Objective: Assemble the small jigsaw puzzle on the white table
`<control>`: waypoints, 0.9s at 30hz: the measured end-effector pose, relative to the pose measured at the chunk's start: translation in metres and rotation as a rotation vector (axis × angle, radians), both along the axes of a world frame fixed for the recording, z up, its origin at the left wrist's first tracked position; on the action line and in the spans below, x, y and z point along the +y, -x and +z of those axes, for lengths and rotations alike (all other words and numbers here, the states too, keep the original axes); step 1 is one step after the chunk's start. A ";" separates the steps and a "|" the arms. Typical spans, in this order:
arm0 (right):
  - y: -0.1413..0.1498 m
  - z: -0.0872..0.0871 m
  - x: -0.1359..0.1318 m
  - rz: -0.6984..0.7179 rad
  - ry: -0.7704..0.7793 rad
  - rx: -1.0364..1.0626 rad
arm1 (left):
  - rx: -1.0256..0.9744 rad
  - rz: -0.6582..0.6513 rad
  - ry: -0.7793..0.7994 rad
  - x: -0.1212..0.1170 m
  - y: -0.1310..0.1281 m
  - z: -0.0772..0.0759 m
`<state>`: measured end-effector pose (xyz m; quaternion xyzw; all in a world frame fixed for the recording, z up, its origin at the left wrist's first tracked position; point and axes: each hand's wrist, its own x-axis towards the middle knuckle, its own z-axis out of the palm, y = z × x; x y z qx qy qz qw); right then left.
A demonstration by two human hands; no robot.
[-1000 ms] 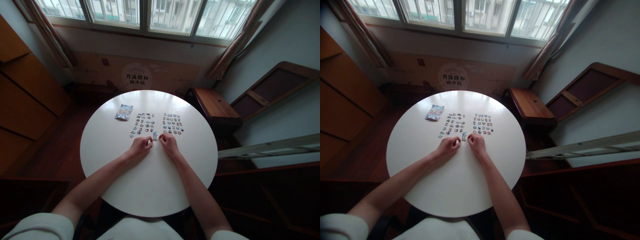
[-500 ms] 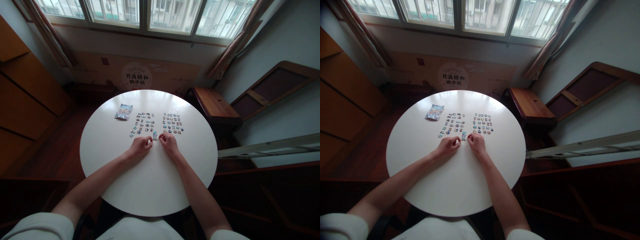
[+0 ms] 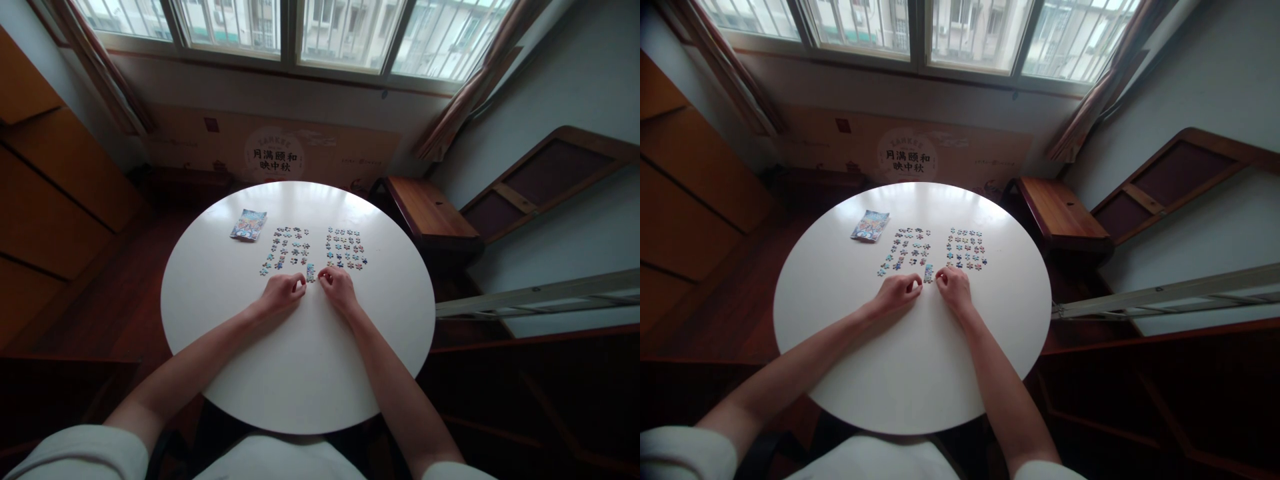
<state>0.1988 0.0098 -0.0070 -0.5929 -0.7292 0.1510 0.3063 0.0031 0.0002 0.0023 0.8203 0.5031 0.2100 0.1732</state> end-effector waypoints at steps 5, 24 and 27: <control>0.000 0.000 0.000 -0.009 0.007 -0.008 | 0.000 -0.001 -0.005 0.001 0.000 -0.001; 0.000 0.002 -0.001 -0.002 0.011 0.013 | 0.011 0.004 0.023 0.000 0.000 0.001; 0.000 0.001 0.000 -0.003 0.011 0.011 | 0.008 0.003 0.015 0.000 0.000 0.000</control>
